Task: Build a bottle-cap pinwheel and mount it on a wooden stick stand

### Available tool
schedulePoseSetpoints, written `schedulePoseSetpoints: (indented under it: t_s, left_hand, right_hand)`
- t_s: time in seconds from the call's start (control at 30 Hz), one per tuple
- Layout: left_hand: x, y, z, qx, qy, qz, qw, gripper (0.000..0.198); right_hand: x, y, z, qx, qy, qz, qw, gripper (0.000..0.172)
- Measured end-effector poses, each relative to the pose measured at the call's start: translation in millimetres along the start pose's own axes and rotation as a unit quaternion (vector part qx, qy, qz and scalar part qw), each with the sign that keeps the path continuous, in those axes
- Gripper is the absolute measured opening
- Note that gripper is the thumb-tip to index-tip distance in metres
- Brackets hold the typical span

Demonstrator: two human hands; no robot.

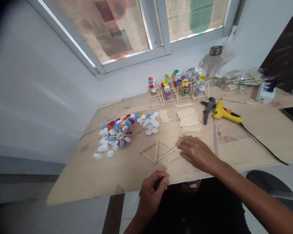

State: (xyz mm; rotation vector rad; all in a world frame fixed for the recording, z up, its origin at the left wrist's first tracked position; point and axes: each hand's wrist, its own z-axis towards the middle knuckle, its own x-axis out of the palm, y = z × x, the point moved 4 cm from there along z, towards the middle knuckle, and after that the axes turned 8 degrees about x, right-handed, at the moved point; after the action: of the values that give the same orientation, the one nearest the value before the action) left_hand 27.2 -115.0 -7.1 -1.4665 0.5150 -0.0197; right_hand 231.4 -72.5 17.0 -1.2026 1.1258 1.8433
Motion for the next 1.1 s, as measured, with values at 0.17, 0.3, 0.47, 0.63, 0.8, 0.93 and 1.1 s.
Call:
schedulePoseSetpoints:
  t_s: [0.17,0.3,0.47,0.63,0.8,0.93,1.1]
  left_hand:
    - [-8.5,1.0,2.5,0.035,-0.04,0.054,0.997,0.016]
    - [-11.6,-3.2,9.3,0.104,-0.043,0.112,0.987,0.014]
    - [-2.8,-9.9,16.0,0.179,-0.017,0.192,0.965,0.019]
    - [11.3,-14.7,26.3,0.194,0.008,0.277,0.941,0.028]
    - [19.3,-14.8,39.6,0.14,0.051,0.347,0.926,0.019]
    - [19.6,-13.7,44.8,0.117,0.078,0.374,0.917,0.011]
    - [18.7,-12.2,46.8,0.112,0.09,0.382,0.913,0.011]
  right_hand:
    - [6.8,2.4,10.4,-0.019,0.057,-0.023,0.998,0.025]
    - [4.1,7.6,14.0,-0.006,0.085,-0.033,0.996,0.014]
    - [-6.0,1.6,7.3,-0.009,0.066,-0.019,0.998,0.017]
    - [-11.3,-19.8,-4.6,0.038,0.041,-0.024,0.998,0.016]
    - [-9.1,-21.8,-9.6,0.076,0.052,-0.064,0.994,0.022]
    - [-8.1,-17.9,-9.2,0.064,0.057,-0.07,0.994,0.022]
    - [-8.4,-21.5,-7.8,0.064,0.054,-0.041,0.996,0.022]
